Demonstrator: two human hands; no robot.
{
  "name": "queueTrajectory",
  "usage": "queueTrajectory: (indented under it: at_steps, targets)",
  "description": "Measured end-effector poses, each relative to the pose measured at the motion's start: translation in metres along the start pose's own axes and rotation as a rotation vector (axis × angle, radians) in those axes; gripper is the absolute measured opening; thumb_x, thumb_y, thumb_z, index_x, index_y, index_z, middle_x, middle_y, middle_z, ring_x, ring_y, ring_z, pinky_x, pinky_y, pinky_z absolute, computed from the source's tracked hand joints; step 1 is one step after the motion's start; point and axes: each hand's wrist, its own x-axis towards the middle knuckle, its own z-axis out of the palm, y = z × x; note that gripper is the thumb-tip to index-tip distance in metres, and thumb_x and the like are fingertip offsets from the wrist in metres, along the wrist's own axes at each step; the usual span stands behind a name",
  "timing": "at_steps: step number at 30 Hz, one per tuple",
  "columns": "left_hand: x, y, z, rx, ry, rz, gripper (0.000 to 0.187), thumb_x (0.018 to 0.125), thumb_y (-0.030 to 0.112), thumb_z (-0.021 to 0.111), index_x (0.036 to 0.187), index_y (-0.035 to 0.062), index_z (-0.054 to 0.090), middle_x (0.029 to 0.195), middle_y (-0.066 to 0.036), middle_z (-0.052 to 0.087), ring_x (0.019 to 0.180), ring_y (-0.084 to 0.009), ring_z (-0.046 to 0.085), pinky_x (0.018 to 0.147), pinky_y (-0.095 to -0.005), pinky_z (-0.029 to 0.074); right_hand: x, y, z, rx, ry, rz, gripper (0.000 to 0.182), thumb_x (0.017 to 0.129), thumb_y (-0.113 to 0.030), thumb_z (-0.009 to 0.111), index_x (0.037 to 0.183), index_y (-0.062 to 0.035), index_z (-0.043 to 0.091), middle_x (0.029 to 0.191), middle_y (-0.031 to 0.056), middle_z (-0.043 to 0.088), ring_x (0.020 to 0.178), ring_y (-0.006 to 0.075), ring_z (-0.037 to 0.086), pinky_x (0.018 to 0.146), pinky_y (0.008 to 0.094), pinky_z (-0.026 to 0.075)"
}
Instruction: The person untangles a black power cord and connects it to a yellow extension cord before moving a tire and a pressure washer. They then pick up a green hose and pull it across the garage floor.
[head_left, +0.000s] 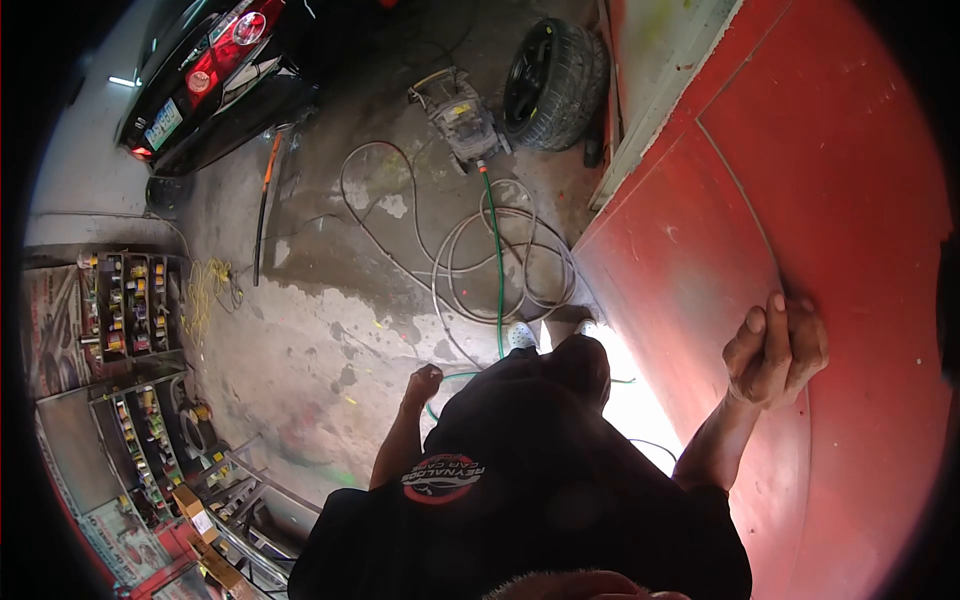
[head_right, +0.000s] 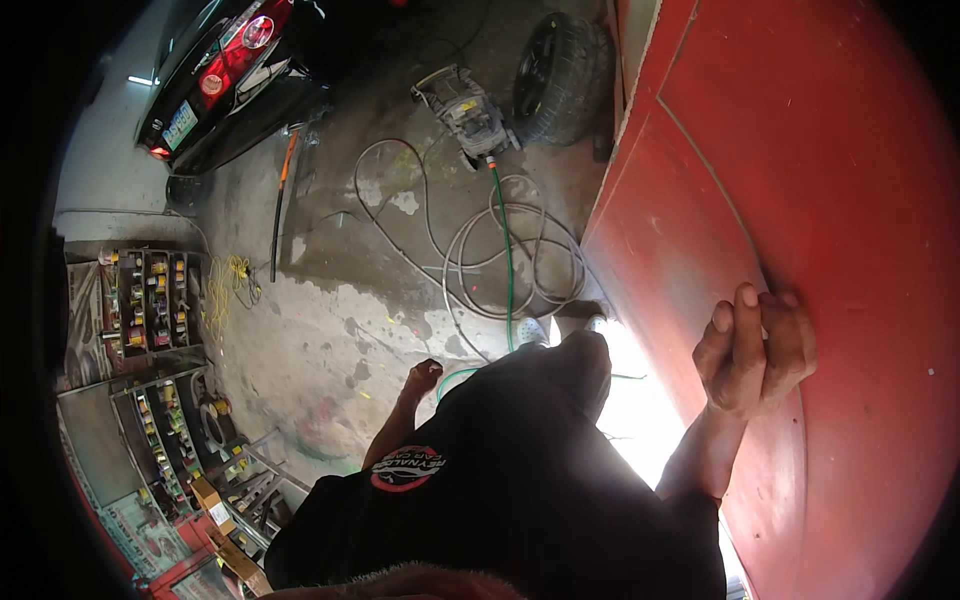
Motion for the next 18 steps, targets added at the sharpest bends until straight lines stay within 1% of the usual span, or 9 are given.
queueTrajectory:
  at_steps: [1, 4, 10, 18]
  targets:
    - [0.0, 0.0004, 0.0, 0.0, -0.001, 0.0, 0.018, 0.083, 0.021, 0.062, 0.09, 0.0047, 0.066, 0.087, -0.017, 0.069, 0.089, -0.0334, 0.068, 0.078, -0.0406, 0.053, 0.0003, -0.0006, 0.0, 0.0, 0.002, 0.006, 0.015, 0.093, -0.014, 0.062, 0.095, -0.0009, 0.068, 0.088, 0.0098, 0.059, 0.083, 0.0215, 0.055, 0.069, 0.0328, 0.057]
    - [0.0019, -0.0017, 0.0012, 0.001, -0.013, 0.004, 0.018, 0.083, 0.021, 0.062, 0.09, 0.0046, 0.066, 0.088, -0.017, 0.069, 0.09, -0.0333, 0.067, 0.078, -0.0406, 0.053, -0.0032, 0.0005, -0.0014, -0.004, -0.039, 0.019, 0.016, 0.094, -0.017, 0.061, 0.104, -0.0056, 0.067, 0.095, 0.008, 0.055, 0.088, 0.0198, 0.052, 0.071, 0.0323, 0.056]
    - [0.0031, -0.001, -0.0002, 0.001, -0.025, -0.006, 0.018, 0.083, 0.021, 0.062, 0.09, 0.004, 0.066, 0.088, -0.017, 0.069, 0.09, -0.0325, 0.068, 0.078, -0.04, 0.053, -0.0062, 0.0016, -0.0016, 0.0, -0.05, 0.025, 0.018, 0.094, -0.018, 0.061, 0.107, -0.0075, 0.066, 0.095, 0.0074, 0.054, 0.089, 0.0196, 0.052, 0.073, 0.0324, 0.055]
    - [0.0027, 0.0025, -0.0044, 0.002, -0.013, 0.004, 0.017, 0.083, 0.02, 0.063, 0.088, 0.0041, 0.066, 0.087, -0.016, 0.069, 0.088, -0.0326, 0.068, 0.078, -0.0396, 0.053, -0.0054, 0.0012, -0.0021, -0.019, -0.057, 0.024, 0.017, 0.093, -0.017, 0.062, 0.106, -0.0065, 0.066, 0.096, 0.0076, 0.055, 0.088, 0.0194, 0.052, 0.074, 0.0323, 0.055]
